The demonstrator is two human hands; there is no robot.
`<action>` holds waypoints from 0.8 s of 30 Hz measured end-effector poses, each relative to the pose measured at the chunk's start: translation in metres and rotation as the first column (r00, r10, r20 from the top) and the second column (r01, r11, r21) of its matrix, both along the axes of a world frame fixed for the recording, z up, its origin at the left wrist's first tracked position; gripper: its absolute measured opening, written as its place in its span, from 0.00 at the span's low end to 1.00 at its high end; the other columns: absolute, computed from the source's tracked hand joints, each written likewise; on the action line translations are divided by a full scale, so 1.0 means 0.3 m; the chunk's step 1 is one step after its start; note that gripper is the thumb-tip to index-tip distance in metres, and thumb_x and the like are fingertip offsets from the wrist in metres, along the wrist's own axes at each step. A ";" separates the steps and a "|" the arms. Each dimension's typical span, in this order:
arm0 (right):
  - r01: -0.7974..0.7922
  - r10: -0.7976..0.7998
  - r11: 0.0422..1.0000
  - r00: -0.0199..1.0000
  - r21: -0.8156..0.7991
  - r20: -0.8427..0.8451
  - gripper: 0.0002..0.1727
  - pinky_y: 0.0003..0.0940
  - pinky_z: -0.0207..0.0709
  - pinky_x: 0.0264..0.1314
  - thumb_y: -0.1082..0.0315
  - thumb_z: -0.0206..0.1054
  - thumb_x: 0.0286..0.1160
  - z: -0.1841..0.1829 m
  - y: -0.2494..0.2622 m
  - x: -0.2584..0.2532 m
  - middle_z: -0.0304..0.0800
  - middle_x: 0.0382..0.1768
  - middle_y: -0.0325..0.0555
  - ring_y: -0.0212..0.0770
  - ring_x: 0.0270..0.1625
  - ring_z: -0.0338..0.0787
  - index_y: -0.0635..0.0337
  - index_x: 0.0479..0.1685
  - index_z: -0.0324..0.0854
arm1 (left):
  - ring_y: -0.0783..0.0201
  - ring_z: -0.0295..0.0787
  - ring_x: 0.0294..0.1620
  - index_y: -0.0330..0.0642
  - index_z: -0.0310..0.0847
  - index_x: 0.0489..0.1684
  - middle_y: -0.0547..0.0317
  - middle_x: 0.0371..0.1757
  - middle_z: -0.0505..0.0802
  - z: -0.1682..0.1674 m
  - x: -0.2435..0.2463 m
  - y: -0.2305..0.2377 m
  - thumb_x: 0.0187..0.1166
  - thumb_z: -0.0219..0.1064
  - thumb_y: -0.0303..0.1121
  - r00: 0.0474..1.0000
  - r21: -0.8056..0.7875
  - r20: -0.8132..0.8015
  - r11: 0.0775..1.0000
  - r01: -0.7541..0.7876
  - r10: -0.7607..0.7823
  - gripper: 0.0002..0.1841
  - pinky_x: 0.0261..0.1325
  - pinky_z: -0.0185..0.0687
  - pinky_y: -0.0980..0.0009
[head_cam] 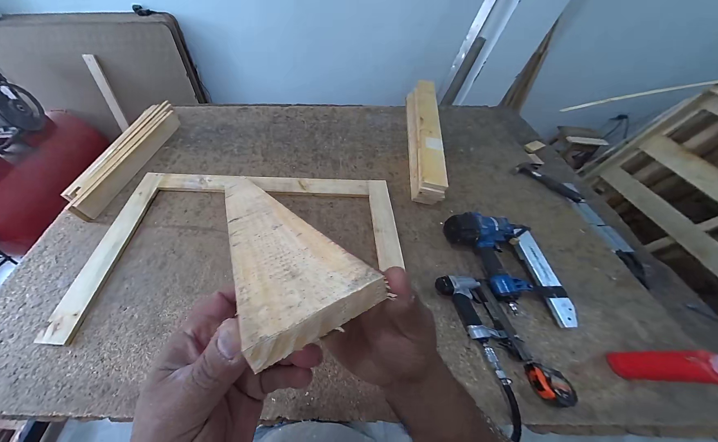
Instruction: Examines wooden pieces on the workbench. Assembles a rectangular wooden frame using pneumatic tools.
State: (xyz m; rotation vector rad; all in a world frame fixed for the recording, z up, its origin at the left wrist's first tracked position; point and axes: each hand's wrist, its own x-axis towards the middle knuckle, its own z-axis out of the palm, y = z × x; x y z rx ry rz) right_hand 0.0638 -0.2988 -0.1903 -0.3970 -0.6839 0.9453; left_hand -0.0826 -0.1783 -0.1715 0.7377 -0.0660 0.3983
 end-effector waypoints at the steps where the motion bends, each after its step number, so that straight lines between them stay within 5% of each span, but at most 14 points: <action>1: -0.007 0.007 1.000 1.000 0.005 0.000 0.39 0.39 0.84 0.72 0.39 0.73 0.71 -0.004 -0.004 0.007 0.90 0.65 0.40 0.38 0.66 0.90 0.47 0.81 0.74 | 0.46 0.97 0.52 0.37 0.79 0.67 0.34 0.57 0.93 0.002 0.006 -0.004 0.85 0.66 0.37 1.000 0.007 -0.006 1.000 -0.013 0.013 0.18 0.54 0.95 0.54; 11: 0.033 -0.034 0.997 0.999 0.066 0.004 0.29 0.43 0.83 0.73 0.45 0.66 0.80 -0.036 -0.051 0.031 0.91 0.65 0.41 0.39 0.68 0.89 0.50 0.75 0.83 | 0.49 0.98 0.48 0.38 0.76 0.67 0.41 0.50 0.96 0.010 0.033 -0.021 0.77 0.75 0.37 0.995 0.123 -0.068 0.991 -0.061 0.070 0.24 0.54 0.96 0.56; 17: 0.066 -0.063 0.995 0.997 0.068 -0.050 0.26 0.43 0.85 0.68 0.42 0.65 0.78 -0.013 -0.057 0.039 0.94 0.58 0.42 0.40 0.65 0.91 0.50 0.61 0.89 | 0.50 0.98 0.49 0.37 0.70 0.72 0.41 0.52 0.95 0.041 0.039 -0.025 0.70 0.81 0.36 0.988 0.173 -0.145 0.984 -0.031 0.057 0.33 0.58 0.95 0.57; 22: 0.096 -0.095 0.992 0.995 0.085 -0.014 0.23 0.46 0.85 0.69 0.44 0.63 0.81 0.013 -0.048 0.048 0.94 0.59 0.43 0.42 0.65 0.91 0.50 0.61 0.89 | 0.48 0.98 0.49 0.39 0.69 0.73 0.40 0.53 0.94 0.056 0.045 -0.024 0.66 0.83 0.31 0.984 0.183 -0.168 0.983 -0.028 0.060 0.35 0.57 0.95 0.56; 24: 0.080 -0.080 0.994 0.997 0.069 -0.006 0.29 0.47 0.84 0.70 0.44 0.63 0.81 0.030 -0.050 0.055 0.91 0.62 0.47 0.44 0.67 0.90 0.54 0.71 0.83 | 0.49 0.97 0.49 0.40 0.69 0.73 0.41 0.53 0.94 0.057 0.047 -0.020 0.66 0.83 0.31 0.984 0.190 -0.165 0.981 -0.040 0.072 0.34 0.57 0.95 0.56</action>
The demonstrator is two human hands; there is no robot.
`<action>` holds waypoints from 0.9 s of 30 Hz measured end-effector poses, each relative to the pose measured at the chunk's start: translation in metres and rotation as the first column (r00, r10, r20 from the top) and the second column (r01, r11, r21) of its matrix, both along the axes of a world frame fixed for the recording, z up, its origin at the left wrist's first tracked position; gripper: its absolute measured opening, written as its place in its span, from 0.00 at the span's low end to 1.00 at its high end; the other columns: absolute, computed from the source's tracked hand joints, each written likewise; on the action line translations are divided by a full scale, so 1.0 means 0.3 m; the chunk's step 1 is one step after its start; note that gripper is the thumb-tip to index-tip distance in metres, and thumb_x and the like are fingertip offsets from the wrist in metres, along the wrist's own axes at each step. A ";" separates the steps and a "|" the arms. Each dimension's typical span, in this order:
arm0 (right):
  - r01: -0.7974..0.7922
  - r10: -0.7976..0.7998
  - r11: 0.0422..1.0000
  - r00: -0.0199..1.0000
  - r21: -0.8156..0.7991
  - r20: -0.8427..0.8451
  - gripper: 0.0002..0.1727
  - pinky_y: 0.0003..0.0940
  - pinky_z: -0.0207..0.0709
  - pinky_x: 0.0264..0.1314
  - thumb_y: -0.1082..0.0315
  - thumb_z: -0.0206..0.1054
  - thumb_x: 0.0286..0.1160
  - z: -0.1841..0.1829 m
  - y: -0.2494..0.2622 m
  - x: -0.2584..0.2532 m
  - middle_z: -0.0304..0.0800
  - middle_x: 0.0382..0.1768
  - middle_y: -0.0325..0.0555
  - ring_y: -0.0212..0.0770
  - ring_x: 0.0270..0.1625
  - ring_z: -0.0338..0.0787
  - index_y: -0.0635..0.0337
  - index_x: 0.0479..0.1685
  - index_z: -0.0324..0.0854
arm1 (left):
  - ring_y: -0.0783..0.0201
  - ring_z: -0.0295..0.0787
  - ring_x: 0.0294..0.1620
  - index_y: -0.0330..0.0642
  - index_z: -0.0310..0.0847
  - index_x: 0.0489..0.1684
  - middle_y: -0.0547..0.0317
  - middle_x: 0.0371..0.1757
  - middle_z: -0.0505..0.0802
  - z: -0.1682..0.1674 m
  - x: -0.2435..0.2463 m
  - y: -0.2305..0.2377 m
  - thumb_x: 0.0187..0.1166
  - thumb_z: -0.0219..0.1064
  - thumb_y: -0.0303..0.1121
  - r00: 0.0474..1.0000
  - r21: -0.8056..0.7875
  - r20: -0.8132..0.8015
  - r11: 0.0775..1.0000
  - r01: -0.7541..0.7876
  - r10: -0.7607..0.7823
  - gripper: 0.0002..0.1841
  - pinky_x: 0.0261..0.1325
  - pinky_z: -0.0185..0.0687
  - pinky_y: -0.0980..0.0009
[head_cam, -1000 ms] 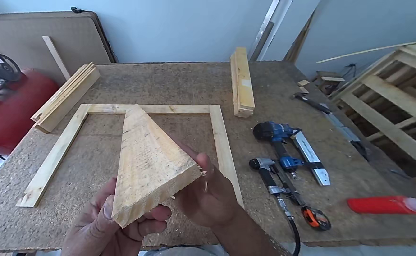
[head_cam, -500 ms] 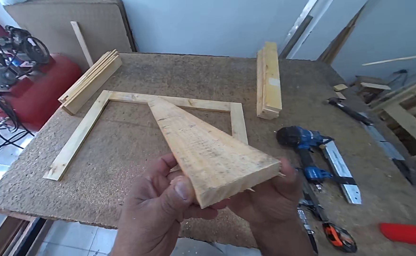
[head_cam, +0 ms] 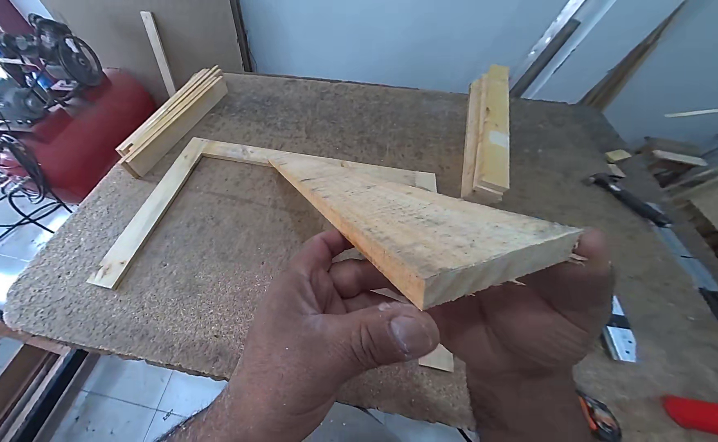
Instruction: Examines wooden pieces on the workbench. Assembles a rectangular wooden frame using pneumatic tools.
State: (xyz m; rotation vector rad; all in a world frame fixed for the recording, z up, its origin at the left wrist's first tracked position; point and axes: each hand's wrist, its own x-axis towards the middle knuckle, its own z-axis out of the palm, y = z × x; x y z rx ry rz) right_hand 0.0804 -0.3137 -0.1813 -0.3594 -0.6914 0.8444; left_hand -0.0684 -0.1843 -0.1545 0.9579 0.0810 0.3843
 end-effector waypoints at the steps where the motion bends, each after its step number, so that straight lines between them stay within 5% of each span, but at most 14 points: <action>1: 0.010 -0.010 0.999 1.000 -0.032 0.014 0.34 0.47 0.85 0.70 0.42 0.62 0.81 0.010 -0.002 0.002 0.89 0.65 0.49 0.46 0.68 0.89 0.56 0.78 0.78 | 0.49 0.97 0.49 0.40 0.69 0.73 0.40 0.53 0.94 0.000 0.001 0.002 0.67 0.83 0.31 1.000 0.003 -0.003 1.000 -0.004 0.004 0.34 0.57 0.95 0.57; 5: 0.180 -0.149 0.963 0.976 -0.203 0.160 0.46 0.47 0.88 0.64 0.29 0.57 0.78 0.065 -0.003 -0.023 0.86 0.70 0.52 0.48 0.68 0.89 0.55 0.86 0.70 | 0.49 0.97 0.49 0.39 0.69 0.73 0.41 0.53 0.94 -0.007 -0.001 0.004 0.69 0.82 0.35 1.000 0.054 -0.002 0.998 -0.023 0.023 0.34 0.57 0.95 0.56; 9: 0.273 -0.174 0.916 0.931 -0.294 0.322 0.38 0.36 0.89 0.58 0.37 0.67 0.75 0.066 -0.017 -0.037 0.89 0.62 0.45 0.38 0.58 0.92 0.52 0.78 0.76 | 0.53 0.97 0.47 0.42 0.76 0.69 0.46 0.50 0.94 -0.033 -0.006 0.020 0.70 0.81 0.41 0.988 0.132 0.098 0.983 -0.128 0.116 0.30 0.54 0.96 0.56; 14: 0.242 -0.142 0.893 0.951 -0.379 0.274 0.39 0.48 0.86 0.68 0.43 0.73 0.71 0.039 -0.013 -0.121 0.90 0.62 0.52 0.47 0.62 0.92 0.57 0.79 0.75 | 0.64 0.96 0.44 0.48 0.80 0.65 0.60 0.46 0.95 -0.017 -0.005 0.029 0.71 0.78 0.50 0.958 0.255 0.128 0.925 -0.283 0.257 0.27 0.51 0.97 0.61; 18: 0.341 -0.193 0.871 0.900 -0.354 0.392 0.39 0.44 0.86 0.68 0.45 0.64 0.81 0.045 0.012 -0.167 0.89 0.60 0.49 0.41 0.61 0.91 0.70 0.79 0.65 | 0.69 0.94 0.41 0.48 0.77 0.66 0.64 0.44 0.94 0.000 -0.006 0.017 0.75 0.73 0.54 0.947 0.422 0.101 0.848 -0.320 0.306 0.28 0.45 0.95 0.71; 27: 0.454 -0.319 0.861 0.834 -0.230 0.451 0.37 0.38 0.85 0.69 0.44 0.55 0.88 0.017 0.040 -0.196 0.88 0.56 0.44 0.32 0.60 0.89 0.74 0.75 0.64 | 0.70 0.93 0.41 0.49 0.74 0.71 0.68 0.46 0.92 0.027 0.009 0.010 0.80 0.65 0.60 0.944 0.623 0.091 0.721 -0.303 0.318 0.30 0.44 0.94 0.73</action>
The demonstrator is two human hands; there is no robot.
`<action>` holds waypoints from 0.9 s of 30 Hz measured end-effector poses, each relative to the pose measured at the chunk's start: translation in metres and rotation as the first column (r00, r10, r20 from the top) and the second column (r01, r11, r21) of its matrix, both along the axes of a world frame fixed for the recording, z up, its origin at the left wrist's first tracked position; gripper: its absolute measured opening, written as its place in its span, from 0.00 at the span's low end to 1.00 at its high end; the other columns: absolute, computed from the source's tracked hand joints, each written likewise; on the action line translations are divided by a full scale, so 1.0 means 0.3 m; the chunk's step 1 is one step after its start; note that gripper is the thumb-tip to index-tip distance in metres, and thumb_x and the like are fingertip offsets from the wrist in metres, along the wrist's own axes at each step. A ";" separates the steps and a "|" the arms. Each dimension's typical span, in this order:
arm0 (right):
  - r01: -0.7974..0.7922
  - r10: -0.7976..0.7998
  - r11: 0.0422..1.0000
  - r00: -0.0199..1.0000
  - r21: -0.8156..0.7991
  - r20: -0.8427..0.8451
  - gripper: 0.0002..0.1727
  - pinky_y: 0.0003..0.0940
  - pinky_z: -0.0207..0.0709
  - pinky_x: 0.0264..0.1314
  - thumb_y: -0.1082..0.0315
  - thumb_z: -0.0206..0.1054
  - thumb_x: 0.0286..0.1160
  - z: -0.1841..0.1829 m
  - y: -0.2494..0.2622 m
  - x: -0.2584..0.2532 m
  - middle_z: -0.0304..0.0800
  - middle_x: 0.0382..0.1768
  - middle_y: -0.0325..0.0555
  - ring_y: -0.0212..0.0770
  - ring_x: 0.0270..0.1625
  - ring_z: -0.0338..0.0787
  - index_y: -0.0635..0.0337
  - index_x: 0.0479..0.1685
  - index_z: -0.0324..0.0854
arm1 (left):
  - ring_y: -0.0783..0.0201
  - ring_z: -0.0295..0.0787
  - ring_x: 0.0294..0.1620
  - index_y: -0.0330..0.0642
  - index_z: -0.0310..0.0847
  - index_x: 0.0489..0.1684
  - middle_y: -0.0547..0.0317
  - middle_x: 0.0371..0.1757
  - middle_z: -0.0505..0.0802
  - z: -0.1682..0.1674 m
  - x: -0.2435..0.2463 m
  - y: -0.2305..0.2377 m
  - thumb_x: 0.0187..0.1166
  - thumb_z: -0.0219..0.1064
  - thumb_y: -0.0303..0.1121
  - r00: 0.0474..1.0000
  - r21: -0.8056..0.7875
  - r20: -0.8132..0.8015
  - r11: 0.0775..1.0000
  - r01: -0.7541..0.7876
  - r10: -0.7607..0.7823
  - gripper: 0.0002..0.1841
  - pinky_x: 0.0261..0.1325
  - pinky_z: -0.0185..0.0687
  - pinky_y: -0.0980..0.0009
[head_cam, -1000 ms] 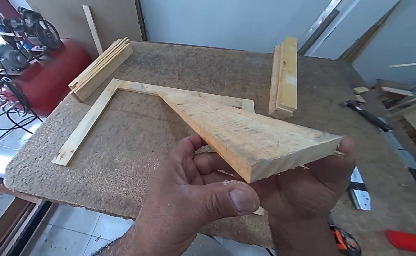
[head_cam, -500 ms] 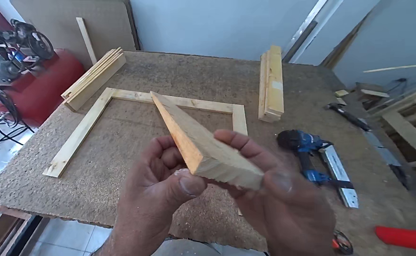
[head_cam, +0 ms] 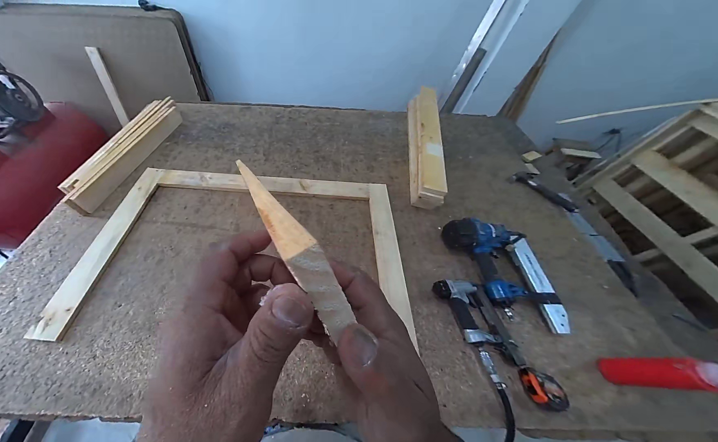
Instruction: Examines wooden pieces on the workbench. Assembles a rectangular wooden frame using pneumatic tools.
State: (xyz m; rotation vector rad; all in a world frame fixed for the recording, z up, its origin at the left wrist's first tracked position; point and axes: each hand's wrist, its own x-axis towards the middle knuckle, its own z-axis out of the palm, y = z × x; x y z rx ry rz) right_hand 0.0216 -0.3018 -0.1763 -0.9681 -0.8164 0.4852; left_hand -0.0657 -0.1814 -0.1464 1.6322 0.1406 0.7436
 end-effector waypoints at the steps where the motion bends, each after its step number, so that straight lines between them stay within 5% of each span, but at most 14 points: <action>1: 0.011 -0.011 1.000 1.000 0.006 -0.008 0.37 0.36 0.85 0.68 0.44 0.55 0.88 -0.005 -0.001 -0.004 0.87 0.56 0.42 0.31 0.59 0.89 0.73 0.74 0.65 | 0.71 0.92 0.40 0.49 0.73 0.72 0.68 0.46 0.92 -0.002 0.001 0.001 0.80 0.64 0.61 1.000 0.035 -0.015 0.999 0.002 -0.002 0.31 0.42 0.92 0.74; 14: 0.035 -0.024 0.997 0.989 0.073 -0.143 0.34 0.37 0.85 0.69 0.46 0.59 0.85 -0.013 -0.014 -0.019 0.88 0.57 0.38 0.31 0.61 0.89 0.67 0.76 0.66 | 0.67 0.92 0.34 0.45 0.70 0.76 0.66 0.44 0.91 0.001 0.008 -0.019 0.79 0.65 0.63 0.995 0.086 -0.101 0.996 -0.002 0.011 0.36 0.38 0.97 0.68; 20: 0.203 -0.188 0.976 0.968 -0.075 0.169 0.36 0.34 0.90 0.60 0.37 0.52 0.87 -0.001 -0.052 0.021 0.93 0.48 0.36 0.30 0.53 0.93 0.61 0.74 0.72 | 0.70 0.91 0.31 0.46 0.72 0.75 0.69 0.42 0.92 0.015 0.046 -0.032 0.79 0.67 0.59 0.985 0.115 -0.174 0.993 0.024 -0.003 0.33 0.35 0.94 0.71; 27: 0.268 -0.240 0.956 0.949 -0.122 0.202 0.39 0.36 0.92 0.58 0.35 0.50 0.88 0.027 -0.055 0.020 0.94 0.48 0.39 0.33 0.52 0.94 0.63 0.77 0.72 | 0.73 0.88 0.31 0.43 0.69 0.77 0.71 0.40 0.91 0.013 0.065 -0.036 0.83 0.65 0.57 0.993 0.164 -0.116 0.986 0.027 -0.008 0.32 0.34 0.90 0.76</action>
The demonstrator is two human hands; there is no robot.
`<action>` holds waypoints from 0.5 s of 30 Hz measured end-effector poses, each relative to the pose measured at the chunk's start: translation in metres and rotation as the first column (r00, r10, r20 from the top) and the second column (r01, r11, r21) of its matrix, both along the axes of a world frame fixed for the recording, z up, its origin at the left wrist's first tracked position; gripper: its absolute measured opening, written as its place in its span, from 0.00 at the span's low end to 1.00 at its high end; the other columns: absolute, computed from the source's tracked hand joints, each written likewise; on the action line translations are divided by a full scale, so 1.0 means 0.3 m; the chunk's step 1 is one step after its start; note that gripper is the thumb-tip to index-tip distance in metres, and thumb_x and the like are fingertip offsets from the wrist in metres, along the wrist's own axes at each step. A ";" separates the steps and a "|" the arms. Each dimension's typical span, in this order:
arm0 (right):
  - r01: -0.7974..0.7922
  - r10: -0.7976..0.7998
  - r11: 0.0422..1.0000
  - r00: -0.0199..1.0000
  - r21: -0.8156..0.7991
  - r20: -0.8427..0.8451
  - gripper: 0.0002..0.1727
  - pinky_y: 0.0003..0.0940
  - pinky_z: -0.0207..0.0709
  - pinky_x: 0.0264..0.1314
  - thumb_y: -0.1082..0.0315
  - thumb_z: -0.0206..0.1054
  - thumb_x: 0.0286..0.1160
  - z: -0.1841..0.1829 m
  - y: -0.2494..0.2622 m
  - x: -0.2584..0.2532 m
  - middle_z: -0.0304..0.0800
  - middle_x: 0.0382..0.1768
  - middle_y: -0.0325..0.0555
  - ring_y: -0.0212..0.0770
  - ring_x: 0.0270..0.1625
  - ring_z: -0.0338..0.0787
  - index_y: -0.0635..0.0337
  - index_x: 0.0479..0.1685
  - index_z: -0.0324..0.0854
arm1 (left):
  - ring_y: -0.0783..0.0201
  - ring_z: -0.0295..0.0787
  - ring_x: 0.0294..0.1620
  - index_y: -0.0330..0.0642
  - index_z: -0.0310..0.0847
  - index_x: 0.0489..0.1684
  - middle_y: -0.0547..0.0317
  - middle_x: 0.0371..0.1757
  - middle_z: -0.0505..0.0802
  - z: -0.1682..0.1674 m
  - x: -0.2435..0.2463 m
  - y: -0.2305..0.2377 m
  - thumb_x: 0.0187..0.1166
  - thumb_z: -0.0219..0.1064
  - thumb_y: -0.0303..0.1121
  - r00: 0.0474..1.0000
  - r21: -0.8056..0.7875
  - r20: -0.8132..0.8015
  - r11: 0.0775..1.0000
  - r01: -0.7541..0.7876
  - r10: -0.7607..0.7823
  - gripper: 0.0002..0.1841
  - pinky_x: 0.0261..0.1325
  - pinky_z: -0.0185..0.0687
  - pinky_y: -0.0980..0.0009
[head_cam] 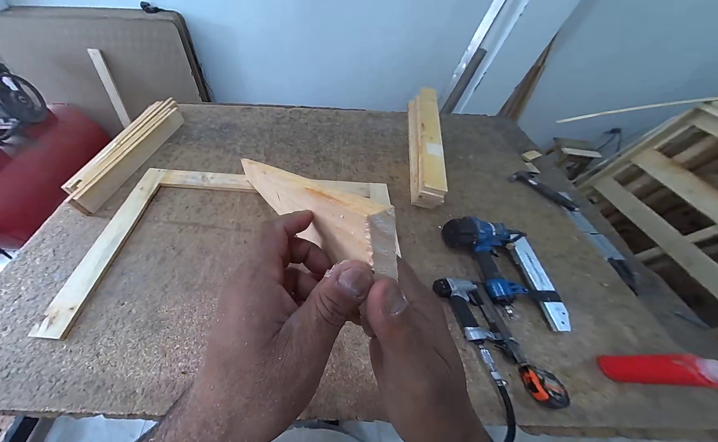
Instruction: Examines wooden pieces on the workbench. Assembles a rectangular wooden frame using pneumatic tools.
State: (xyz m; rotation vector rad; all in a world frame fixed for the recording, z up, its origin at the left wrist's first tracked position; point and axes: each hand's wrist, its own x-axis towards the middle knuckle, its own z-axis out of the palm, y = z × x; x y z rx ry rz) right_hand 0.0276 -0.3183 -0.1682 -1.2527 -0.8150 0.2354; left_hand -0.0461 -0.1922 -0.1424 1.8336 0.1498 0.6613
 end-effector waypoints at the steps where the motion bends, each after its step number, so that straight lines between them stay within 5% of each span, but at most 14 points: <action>1: -0.001 0.001 1.000 1.000 -0.001 0.000 0.39 0.37 0.92 0.59 0.35 0.49 0.88 -0.001 0.001 0.000 0.93 0.48 0.39 0.33 0.53 0.94 0.64 0.77 0.72 | 0.73 0.88 0.30 0.43 0.68 0.78 0.70 0.40 0.91 -0.003 -0.001 0.000 0.83 0.65 0.56 1.000 -0.005 -0.002 1.000 0.003 -0.003 0.32 0.34 0.91 0.75; 12: 0.007 -0.006 1.000 1.000 -0.017 0.029 0.41 0.32 0.89 0.57 0.37 0.49 0.89 0.006 0.013 0.013 0.92 0.46 0.40 0.28 0.52 0.92 0.72 0.73 0.72 | 0.70 0.89 0.32 0.49 0.70 0.80 0.68 0.44 0.91 -0.041 -0.015 0.009 0.79 0.70 0.56 1.000 -0.040 -0.018 0.999 -0.007 0.006 0.34 0.35 0.91 0.74; 15: -0.115 0.124 0.992 0.959 0.048 -0.254 0.43 0.35 0.90 0.55 0.32 0.55 0.82 0.014 -0.006 0.016 0.91 0.49 0.40 0.33 0.51 0.92 0.67 0.73 0.71 | 0.65 0.94 0.35 0.45 0.74 0.75 0.62 0.44 0.93 -0.081 -0.023 0.030 0.82 0.68 0.53 0.992 -0.127 0.062 0.985 0.115 -0.108 0.29 0.40 0.97 0.67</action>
